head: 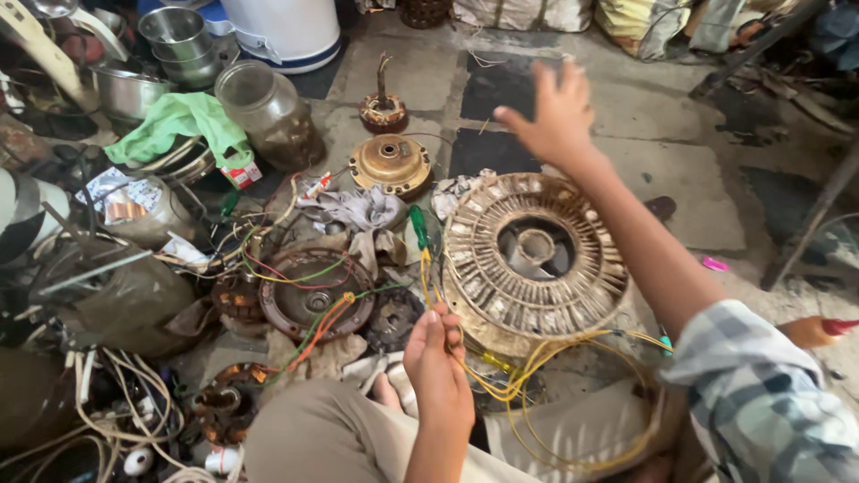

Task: The person sits on the floor and handles various disassembled electric motor components, including a stator and a rotor. They manipulate yellow wires, thread them through the stator slots, and examine the rotor assembly. The person also picks up and inspects a metal motor cover and other small parts scattered around the workspace.

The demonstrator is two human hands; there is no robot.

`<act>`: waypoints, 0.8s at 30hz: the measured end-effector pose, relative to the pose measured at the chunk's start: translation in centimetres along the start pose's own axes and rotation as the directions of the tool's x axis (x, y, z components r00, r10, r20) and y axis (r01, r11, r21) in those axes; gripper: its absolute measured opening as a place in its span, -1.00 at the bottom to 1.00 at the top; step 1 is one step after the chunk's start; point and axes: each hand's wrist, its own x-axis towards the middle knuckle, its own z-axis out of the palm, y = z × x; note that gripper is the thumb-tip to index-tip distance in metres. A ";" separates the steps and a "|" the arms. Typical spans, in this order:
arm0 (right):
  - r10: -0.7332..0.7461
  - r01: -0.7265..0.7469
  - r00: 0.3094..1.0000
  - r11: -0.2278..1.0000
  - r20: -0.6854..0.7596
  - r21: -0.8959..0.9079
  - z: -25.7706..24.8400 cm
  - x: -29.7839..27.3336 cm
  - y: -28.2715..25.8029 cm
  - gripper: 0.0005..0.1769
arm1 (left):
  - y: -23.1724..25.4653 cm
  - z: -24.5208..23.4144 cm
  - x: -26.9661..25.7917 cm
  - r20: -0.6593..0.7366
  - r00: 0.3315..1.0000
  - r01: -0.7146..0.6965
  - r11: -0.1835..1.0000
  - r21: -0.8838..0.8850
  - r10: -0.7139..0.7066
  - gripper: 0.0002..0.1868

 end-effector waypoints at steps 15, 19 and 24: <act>-0.200 0.009 0.924 0.865 0.327 0.501 30.1 19.0 -2.1 -0.17 | -10.0 -9.1 11.4 -0.286 0.955 0.102 0.992 0.075 -0.076 -0.67; -0.073 -0.180 0.947 0.685 0.313 0.705 34.8 22.6 -4.3 -0.30 | -12.8 -11.1 14.7 -0.420 0.898 0.195 0.975 0.106 -0.134 -0.67; 0.012 -0.441 0.869 0.469 0.494 0.765 39.8 25.4 -6.3 -0.36 | -7.8 -13.2 15.8 -0.552 0.824 0.236 0.964 0.126 -0.129 -0.67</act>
